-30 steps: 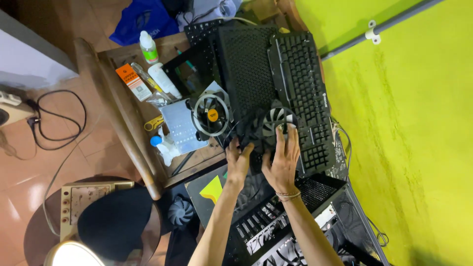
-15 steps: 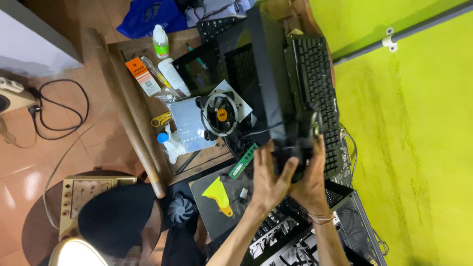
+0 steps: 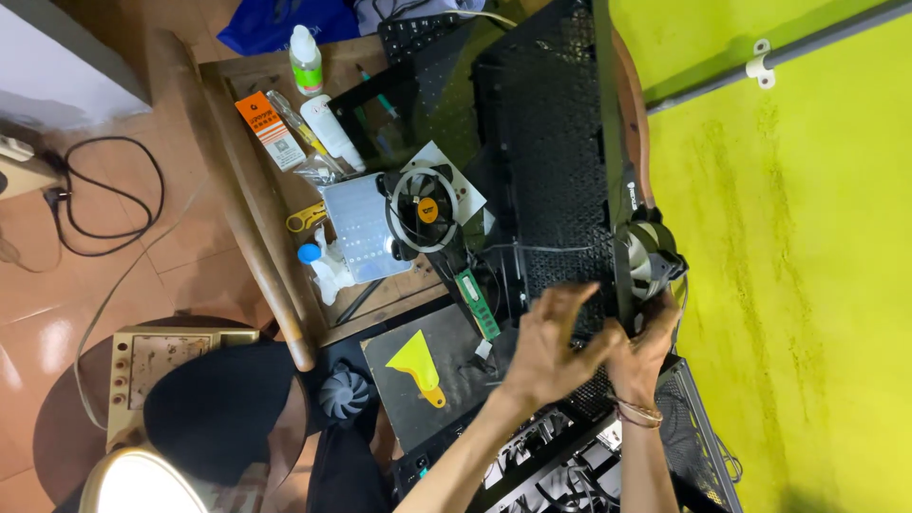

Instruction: Assembling and connecting internal components of a desktop computer inside a case

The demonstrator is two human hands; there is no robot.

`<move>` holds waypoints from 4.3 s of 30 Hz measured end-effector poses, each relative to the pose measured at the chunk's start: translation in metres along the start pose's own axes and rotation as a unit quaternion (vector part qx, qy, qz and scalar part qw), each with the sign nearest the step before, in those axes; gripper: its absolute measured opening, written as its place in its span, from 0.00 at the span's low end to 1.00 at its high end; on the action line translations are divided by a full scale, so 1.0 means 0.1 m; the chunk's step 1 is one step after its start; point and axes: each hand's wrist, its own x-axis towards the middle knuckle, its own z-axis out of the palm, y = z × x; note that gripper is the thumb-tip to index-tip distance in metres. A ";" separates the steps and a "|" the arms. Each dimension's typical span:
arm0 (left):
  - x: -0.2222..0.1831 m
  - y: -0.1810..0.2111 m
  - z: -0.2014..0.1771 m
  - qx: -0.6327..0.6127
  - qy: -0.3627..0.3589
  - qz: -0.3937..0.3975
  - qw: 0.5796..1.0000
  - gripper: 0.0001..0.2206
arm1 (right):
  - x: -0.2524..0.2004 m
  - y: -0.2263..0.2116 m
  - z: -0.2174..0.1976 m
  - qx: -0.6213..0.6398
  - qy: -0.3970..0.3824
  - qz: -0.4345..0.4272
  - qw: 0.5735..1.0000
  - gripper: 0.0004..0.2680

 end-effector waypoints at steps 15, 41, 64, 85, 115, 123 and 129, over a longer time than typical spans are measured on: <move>-0.09 -0.63 -0.27 -0.060 0.023 -0.235 0.970 0.21 | 0.08 -0.33 0.05 -0.026 -0.039 0.052 0.998 0.24; 0.43 -0.41 0.62 -0.112 0.256 -0.154 0.948 0.21 | 0.53 -0.58 -0.65 -0.129 0.115 -0.153 0.973 0.09; 0.04 -0.85 0.06 -0.013 0.142 -0.056 0.988 0.21 | 0.50 0.04 0.46 -0.249 -0.039 -0.125 0.960 0.08; 0.39 -0.74 -0.98 0.046 0.285 -0.100 0.952 0.14 | 0.37 -0.07 0.65 -0.190 -0.054 -0.161 0.967 0.07; 0.56 -0.89 -1.30 0.398 0.247 -0.107 0.877 0.25 | 0.29 -0.77 1.09 -0.168 -0.180 -0.267 0.932 0.22; 0.58 -0.83 -1.34 0.288 0.225 -0.246 0.898 0.40 | 0.23 -0.78 1.43 -0.285 -0.165 -0.310 0.892 0.28; 0.50 -0.68 -1.51 0.176 0.282 -0.201 0.921 0.42 | 0.20 -0.69 1.45 -0.279 -0.121 -0.293 0.907 0.20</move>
